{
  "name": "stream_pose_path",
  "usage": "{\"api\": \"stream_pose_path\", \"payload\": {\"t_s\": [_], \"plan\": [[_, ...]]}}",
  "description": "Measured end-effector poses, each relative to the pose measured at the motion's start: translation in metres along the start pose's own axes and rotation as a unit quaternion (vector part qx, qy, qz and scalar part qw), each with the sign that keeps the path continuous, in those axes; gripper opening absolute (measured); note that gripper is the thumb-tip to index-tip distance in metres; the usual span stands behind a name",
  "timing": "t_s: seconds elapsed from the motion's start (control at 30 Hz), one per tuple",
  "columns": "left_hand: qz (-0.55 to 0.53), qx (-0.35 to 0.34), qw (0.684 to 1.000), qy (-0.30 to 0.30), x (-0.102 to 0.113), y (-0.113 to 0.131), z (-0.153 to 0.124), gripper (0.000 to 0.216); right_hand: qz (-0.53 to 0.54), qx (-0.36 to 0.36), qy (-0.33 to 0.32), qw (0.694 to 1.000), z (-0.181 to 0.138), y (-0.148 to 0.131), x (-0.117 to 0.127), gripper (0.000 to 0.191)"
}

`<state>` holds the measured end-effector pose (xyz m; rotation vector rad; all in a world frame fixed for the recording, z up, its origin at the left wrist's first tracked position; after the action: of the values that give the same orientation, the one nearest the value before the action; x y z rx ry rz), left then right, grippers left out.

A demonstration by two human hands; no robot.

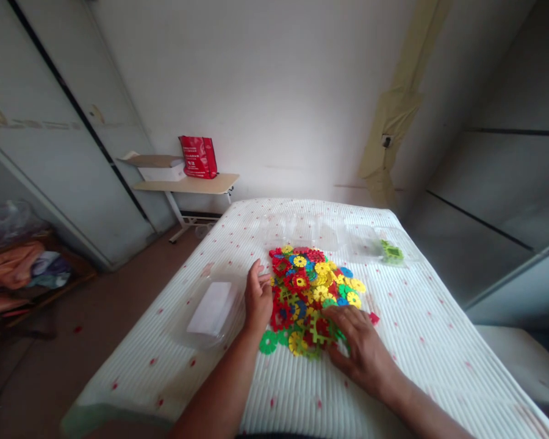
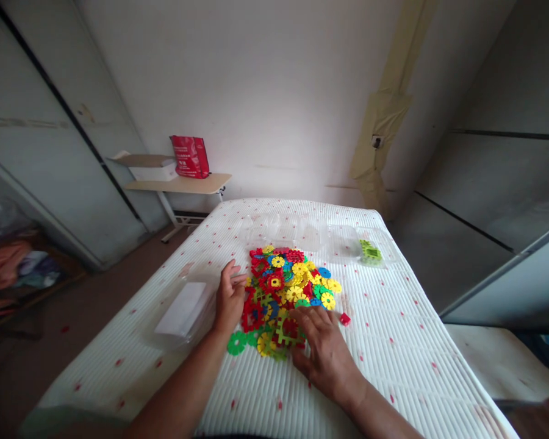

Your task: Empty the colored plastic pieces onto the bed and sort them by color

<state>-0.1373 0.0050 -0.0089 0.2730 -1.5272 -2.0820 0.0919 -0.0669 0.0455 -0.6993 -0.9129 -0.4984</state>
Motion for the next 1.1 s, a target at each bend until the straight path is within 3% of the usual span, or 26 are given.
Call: {"api": "stream_pose_path", "payload": {"t_s": [0.2,0.4,0.63,0.77,0.9,1.0,1.1], "plan": [[0.003,0.002,1.0,-0.003,0.0,-0.001,0.0,0.053,-0.071,0.023,0.016,0.997,-0.007,-0.018,-0.024,0.048],[0.009,0.002,1.0,-0.002,0.0,-0.002,0.0,0.053,-0.13,0.012,0.049,0.99,-0.01,-0.017,-0.043,0.046],[0.001,0.003,1.0,-0.005,0.0,-0.002,0.0,0.054,-0.097,-0.014,0.011,0.995,-0.005,-0.026,-0.041,0.052],[0.007,0.007,1.0,-0.006,0.001,-0.003,0.001,0.053,-0.039,-0.017,0.008,0.999,0.001,-0.023,-0.017,0.057],[0.007,0.008,1.0,-0.002,0.001,-0.005,0.001,0.052,-0.034,-0.051,0.119,0.991,0.017,0.026,0.053,0.05],[0.001,0.009,1.0,-0.007,0.0,-0.006,0.001,0.053,-0.085,-0.134,0.202,0.966,0.033,0.102,0.115,0.051],[-0.002,0.011,1.0,-0.011,-0.001,-0.008,0.0,0.052,-0.148,-0.239,0.192,0.94,0.054,0.19,0.151,0.055]]}}
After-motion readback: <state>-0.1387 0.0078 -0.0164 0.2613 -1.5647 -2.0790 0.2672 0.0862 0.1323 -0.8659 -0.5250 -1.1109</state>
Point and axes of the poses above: each hand's wrist, its own z-axis towards the middle knuckle, its own x-axis out of the back of the hand, y = z × x, the point moved 4 cm from there along z, towards the middle knuckle, and after that the axes turned 2 degrees about y, right-handed, at the moved point
